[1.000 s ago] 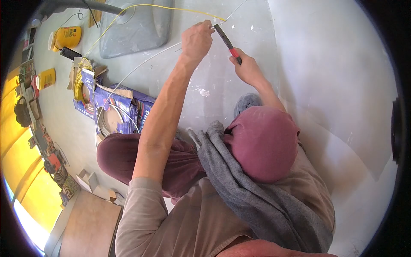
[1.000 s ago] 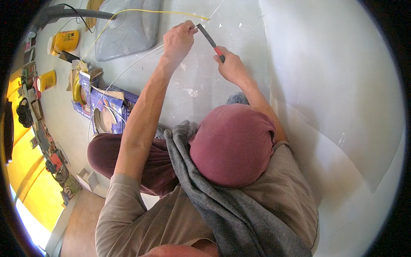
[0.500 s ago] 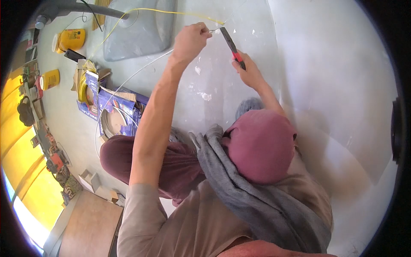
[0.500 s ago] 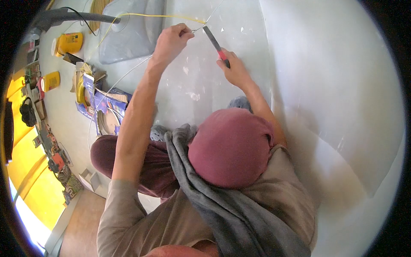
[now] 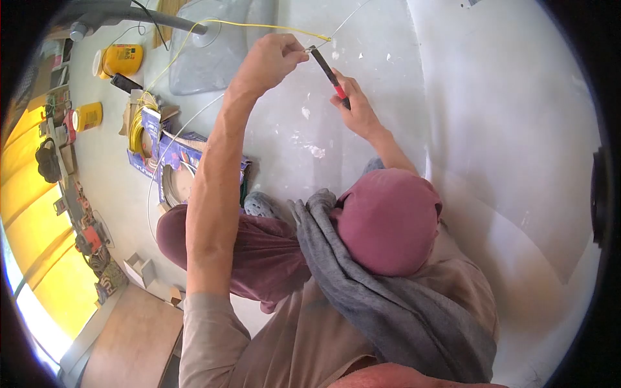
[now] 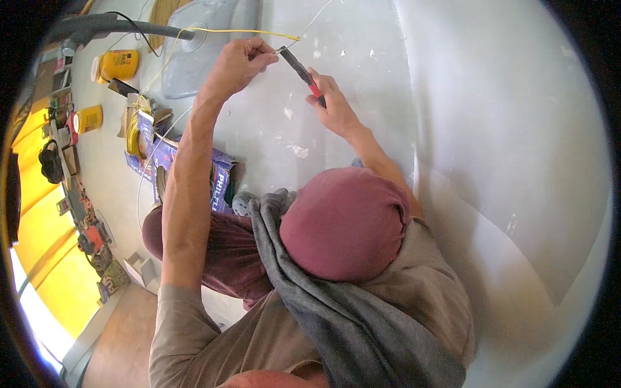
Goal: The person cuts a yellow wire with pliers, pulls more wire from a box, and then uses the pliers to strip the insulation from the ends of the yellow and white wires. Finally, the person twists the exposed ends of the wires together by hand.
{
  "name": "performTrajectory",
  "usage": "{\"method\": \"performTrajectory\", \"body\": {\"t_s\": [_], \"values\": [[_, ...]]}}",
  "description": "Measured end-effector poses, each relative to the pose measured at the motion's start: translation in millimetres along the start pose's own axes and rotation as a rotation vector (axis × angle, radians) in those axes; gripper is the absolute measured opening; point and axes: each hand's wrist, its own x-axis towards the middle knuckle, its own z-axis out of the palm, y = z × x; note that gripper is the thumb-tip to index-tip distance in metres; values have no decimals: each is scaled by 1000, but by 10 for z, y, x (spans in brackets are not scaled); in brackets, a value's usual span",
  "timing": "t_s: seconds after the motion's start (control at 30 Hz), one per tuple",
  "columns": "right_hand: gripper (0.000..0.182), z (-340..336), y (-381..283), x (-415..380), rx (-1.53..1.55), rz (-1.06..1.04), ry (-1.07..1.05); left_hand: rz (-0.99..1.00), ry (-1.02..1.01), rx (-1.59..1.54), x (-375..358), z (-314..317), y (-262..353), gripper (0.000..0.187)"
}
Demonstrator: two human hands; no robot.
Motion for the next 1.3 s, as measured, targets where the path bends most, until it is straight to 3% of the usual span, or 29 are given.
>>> {"method": "performTrajectory", "body": {"t_s": [0.17,0.6,0.8,0.9,0.97,1.3], "values": [[70,119,31,53,93,-107,59,-25,-19,-15,-22,-53,18,21],[71,135,78,58,140,-93,7,-39,-64,-19,-27,-68,36,22],[67,133,125,31,188,-42,9,54,-30,-100,83,-134,-210,21],[66,133,115,29,165,-30,61,30,-50,-63,72,-146,-173,24],[54,125,90,45,169,-42,77,12,-61,-55,55,-135,-106,24],[49,147,2,43,92,-45,79,16,-79,-87,47,-100,-88,25]]}}
